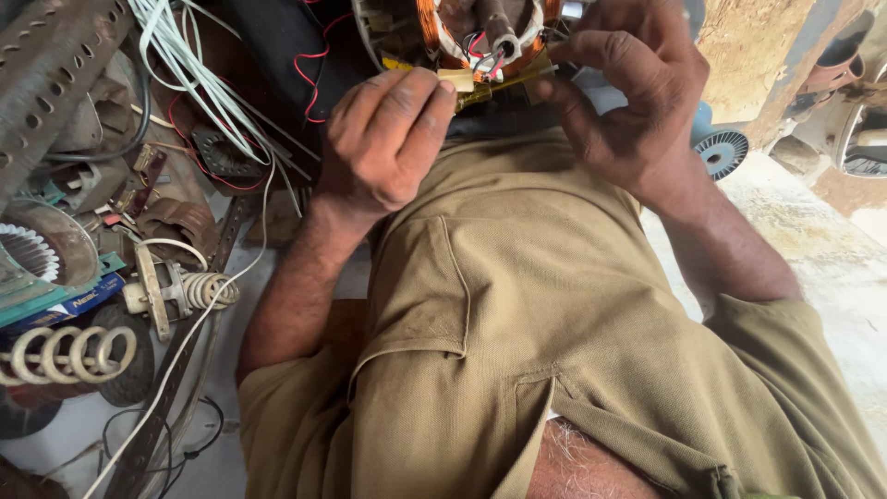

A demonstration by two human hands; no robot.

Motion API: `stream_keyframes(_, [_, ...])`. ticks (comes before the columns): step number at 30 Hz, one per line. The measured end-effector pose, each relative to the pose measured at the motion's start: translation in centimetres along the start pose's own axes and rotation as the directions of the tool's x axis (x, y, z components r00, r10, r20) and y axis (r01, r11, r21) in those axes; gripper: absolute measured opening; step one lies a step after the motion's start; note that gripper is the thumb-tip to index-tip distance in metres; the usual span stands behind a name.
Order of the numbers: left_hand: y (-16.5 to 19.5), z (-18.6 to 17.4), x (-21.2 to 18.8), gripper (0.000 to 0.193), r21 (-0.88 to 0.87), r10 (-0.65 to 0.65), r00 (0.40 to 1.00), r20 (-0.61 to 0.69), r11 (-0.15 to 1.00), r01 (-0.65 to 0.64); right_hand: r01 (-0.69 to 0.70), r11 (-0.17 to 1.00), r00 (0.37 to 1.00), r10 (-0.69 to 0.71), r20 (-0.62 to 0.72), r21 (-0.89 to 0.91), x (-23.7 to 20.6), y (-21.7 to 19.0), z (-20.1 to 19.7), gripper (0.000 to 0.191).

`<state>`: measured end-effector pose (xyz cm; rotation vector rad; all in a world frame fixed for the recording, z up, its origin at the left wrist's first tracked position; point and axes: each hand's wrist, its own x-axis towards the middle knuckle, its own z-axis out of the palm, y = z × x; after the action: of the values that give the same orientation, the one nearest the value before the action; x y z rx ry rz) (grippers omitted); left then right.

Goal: The person is repairing an electric motor by hand. They strip wire insulation, twist wire ends together, and wrap the connections with electrical tape.

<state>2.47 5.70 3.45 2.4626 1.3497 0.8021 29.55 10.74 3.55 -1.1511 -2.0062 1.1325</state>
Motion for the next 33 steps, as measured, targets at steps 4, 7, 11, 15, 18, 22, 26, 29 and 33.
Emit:
stream_keyframes(4, [-0.1, 0.7, 0.0, 0.02, 0.077, 0.064, 0.998, 0.021, 0.995, -0.066, 0.065, 0.997, 0.998, -0.063, 0.022, -0.053, 0.4, -0.3, 0.3, 0.033])
stream_keyframes(7, [-0.3, 1.2, 0.3, 0.019, 0.127, 0.105, 0.994, 0.017, 0.986, -0.107, 0.121, 0.983, 0.992, -0.113, 0.061, -0.137, 1.0, -0.3, 0.5, 0.043])
stream_keyframes(11, [-0.4, 1.6, 0.4, 0.018, 0.135, 0.122, 0.993, -0.01, 0.984, -0.119, 0.188, 0.961, 0.981, -0.174, 0.085, -0.202, 1.6, 0.0, 0.8, 0.048])
stream_keyframes(15, [-0.4, 2.4, 0.4, 0.019, 0.109, 0.114, 0.992, -0.061, 0.988, -0.107, 0.184, 0.967, 0.981, -0.171, 0.089, -0.177, 1.8, 0.4, 0.9, 0.039])
stream_keyframes(18, [-0.5, 3.1, 0.6, 0.019, 0.123, 0.121, 0.986, -0.112, 0.987, -0.107, 0.171, 0.975, 0.982, -0.158, 0.101, -0.144, 2.0, 0.7, 1.0, 0.034])
stream_keyframes(22, [-0.4, 2.7, 0.8, 0.017, 0.09, 0.12, 0.99, -0.079, 0.99, -0.113, 0.161, 0.979, 0.983, -0.149, 0.104, -0.123, 2.3, 0.7, 1.3, 0.03])
stream_keyframes(26, [-0.8, 1.4, 1.2, 0.015, -0.032, 0.093, 0.996, -0.017, 0.995, -0.093, 0.163, 0.982, 0.984, -0.154, 0.088, -0.099, 2.7, 0.4, 1.8, 0.029])
stream_keyframes(29, [-1.1, 0.9, 1.7, 0.016, -0.136, 0.033, 0.999, -0.027, 0.99, -0.037, 0.218, 0.964, 0.975, -0.21, 0.068, -0.149, 3.0, 0.2, 1.8, 0.032])
stream_keyframes(33, [-0.8, 0.8, 2.2, 0.017, -0.119, -0.015, 1.0, -0.022, 0.993, 0.012, 0.31, 0.912, 0.951, -0.299, 0.082, -0.269, 3.3, 0.7, 2.3, 0.038])
